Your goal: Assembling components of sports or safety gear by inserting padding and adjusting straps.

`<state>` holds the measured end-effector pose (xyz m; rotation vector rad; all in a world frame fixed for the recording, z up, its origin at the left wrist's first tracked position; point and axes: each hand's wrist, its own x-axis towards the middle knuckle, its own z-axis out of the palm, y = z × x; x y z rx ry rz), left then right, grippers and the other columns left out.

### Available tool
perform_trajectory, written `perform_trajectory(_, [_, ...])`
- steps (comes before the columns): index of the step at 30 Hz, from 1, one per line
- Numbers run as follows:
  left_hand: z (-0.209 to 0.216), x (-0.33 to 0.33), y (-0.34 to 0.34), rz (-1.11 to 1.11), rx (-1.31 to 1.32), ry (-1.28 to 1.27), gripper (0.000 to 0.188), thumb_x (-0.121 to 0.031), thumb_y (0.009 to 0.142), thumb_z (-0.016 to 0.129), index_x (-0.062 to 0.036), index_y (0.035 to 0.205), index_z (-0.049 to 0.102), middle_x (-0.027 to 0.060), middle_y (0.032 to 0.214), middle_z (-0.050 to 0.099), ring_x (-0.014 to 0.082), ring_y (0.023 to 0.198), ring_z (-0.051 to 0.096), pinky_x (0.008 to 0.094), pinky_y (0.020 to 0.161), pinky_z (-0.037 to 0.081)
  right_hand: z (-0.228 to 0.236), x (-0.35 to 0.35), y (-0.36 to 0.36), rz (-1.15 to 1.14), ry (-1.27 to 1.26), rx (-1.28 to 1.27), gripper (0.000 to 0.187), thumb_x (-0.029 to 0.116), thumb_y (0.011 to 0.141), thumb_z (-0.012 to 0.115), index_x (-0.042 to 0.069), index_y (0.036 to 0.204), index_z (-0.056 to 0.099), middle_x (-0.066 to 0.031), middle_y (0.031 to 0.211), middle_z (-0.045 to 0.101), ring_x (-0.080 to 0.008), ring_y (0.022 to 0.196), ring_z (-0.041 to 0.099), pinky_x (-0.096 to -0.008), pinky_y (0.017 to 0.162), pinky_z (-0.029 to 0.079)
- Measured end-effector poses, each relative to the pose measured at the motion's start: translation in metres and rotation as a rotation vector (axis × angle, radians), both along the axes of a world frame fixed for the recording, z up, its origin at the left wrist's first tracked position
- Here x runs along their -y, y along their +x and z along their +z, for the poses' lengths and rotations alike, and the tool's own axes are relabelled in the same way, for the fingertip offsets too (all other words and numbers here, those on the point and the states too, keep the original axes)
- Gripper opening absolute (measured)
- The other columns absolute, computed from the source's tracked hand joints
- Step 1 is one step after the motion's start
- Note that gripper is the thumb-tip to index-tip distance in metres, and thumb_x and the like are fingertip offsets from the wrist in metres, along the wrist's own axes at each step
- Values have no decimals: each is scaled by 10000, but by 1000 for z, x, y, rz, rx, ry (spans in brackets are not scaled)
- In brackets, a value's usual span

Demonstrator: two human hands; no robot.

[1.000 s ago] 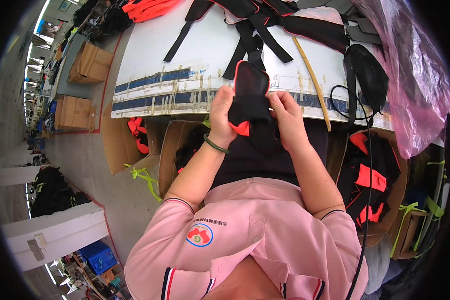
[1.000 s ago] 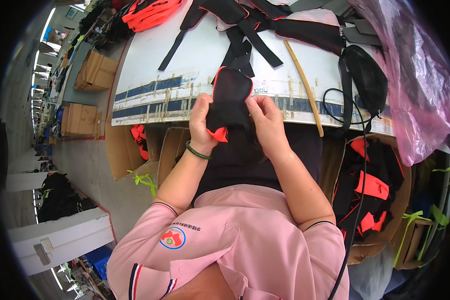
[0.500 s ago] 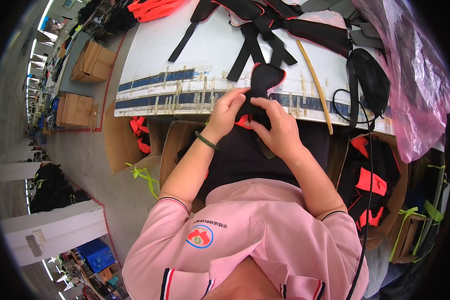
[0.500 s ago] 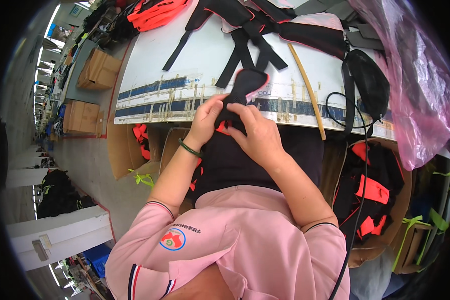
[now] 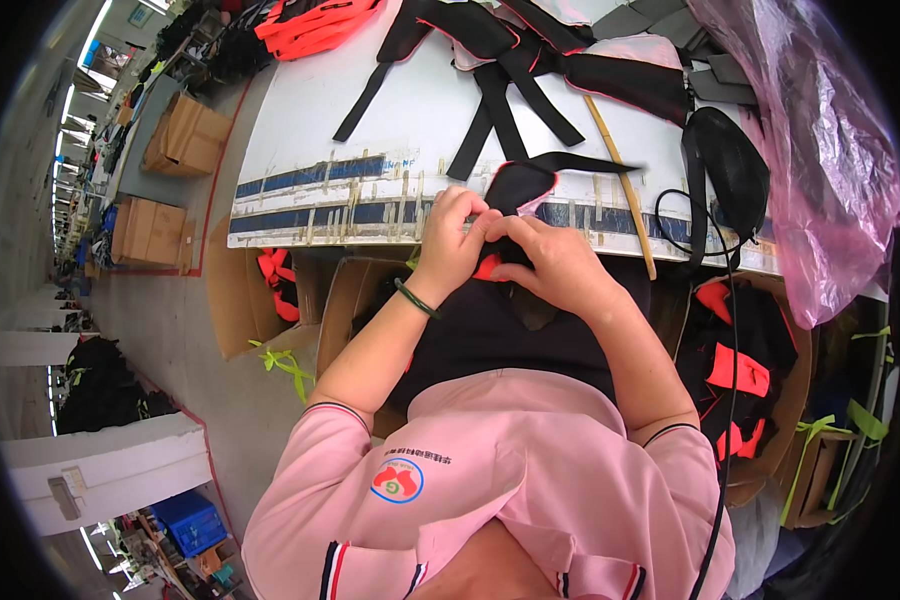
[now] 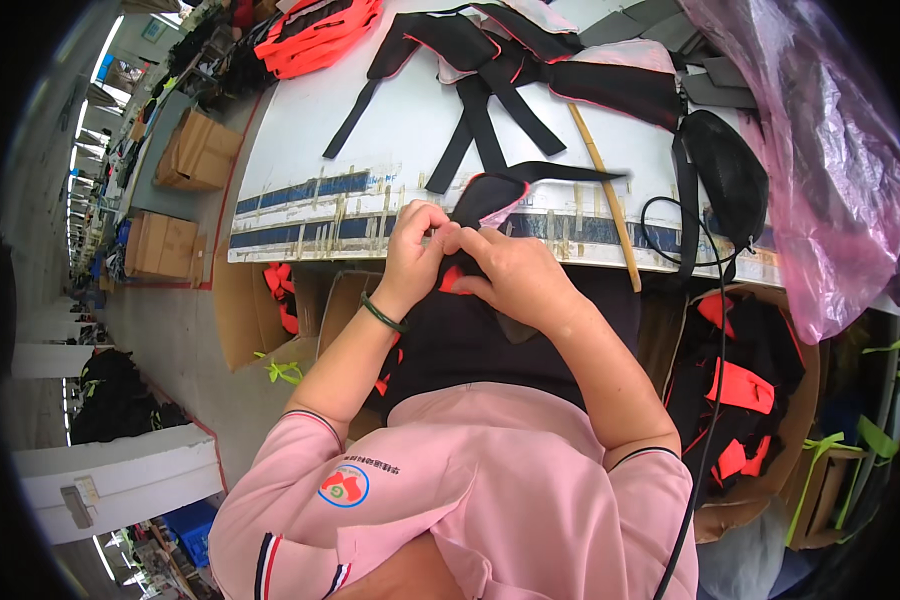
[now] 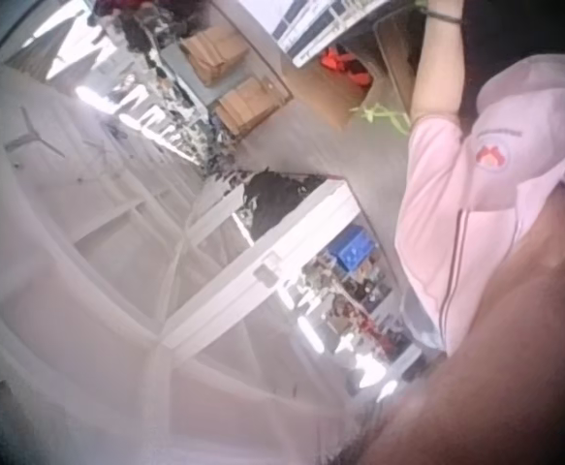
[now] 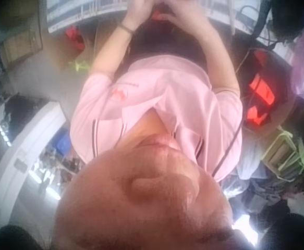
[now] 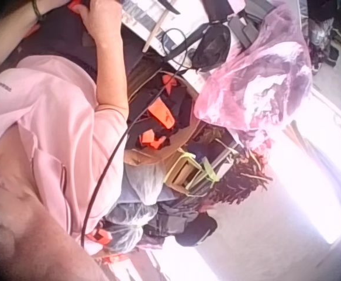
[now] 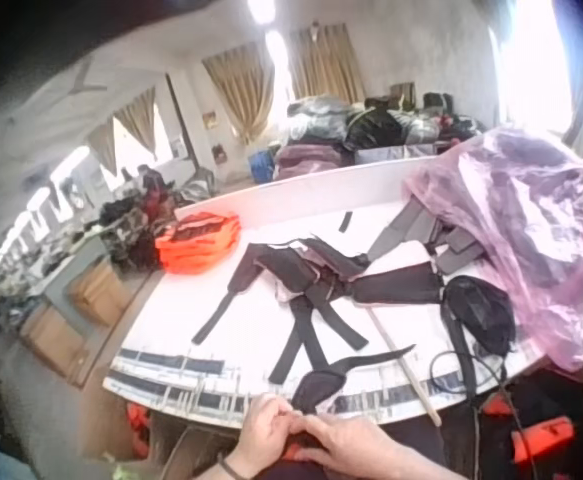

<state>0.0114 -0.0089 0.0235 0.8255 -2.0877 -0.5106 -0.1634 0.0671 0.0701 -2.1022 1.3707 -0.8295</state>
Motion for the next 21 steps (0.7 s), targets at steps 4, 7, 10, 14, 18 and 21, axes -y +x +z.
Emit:
perform_trajectory(4, [2,-10,-4,70,-291,405,203,-206,947,533,-21,869,501,37,776,531,117,742,487,255,689,413,-2,6,1,-14,-57,12,430,224,742,739,131,1101,521,-95,909,640,-342,799,628,-406,663,507])
perform_trajectory(7, [-10,5,-1,-113,-402,819,194,-215,955,524,-34,887,533,-14,792,538,72,757,472,246,704,416,1,7,6,-26,-118,-126,515,294,750,720,136,1166,461,-121,820,633,-335,690,635,-407,589,511])
perform_trajectory(10, [-4,6,3,-192,-379,1032,158,-203,935,556,-47,943,579,-27,860,574,47,809,506,219,741,430,4,6,11,1,19,-274,656,328,733,737,84,1225,379,-140,848,638,-357,717,632,-423,599,504])
perform_trajectory(14, [-5,16,4,-189,-381,1053,127,-136,886,611,-11,904,619,10,848,630,65,786,556,221,723,462,-9,9,26,-140,36,-291,656,333,762,719,64,1248,370,-153,793,643,-355,704,641,-426,580,509])
perform_trajectory(18, [-2,39,-2,200,-410,576,131,-123,832,677,1,812,641,18,752,638,71,684,544,221,638,447,-3,17,39,-388,165,-196,454,329,823,667,20,1087,463,-194,704,635,-376,688,638,-449,603,506])
perform_trajectory(21, [2,64,-5,382,-327,231,188,-174,778,720,-5,756,641,89,650,625,146,597,564,290,600,459,-21,24,44,-333,112,-142,363,336,854,625,-10,938,554,-220,686,620,-405,689,623,-473,624,495])
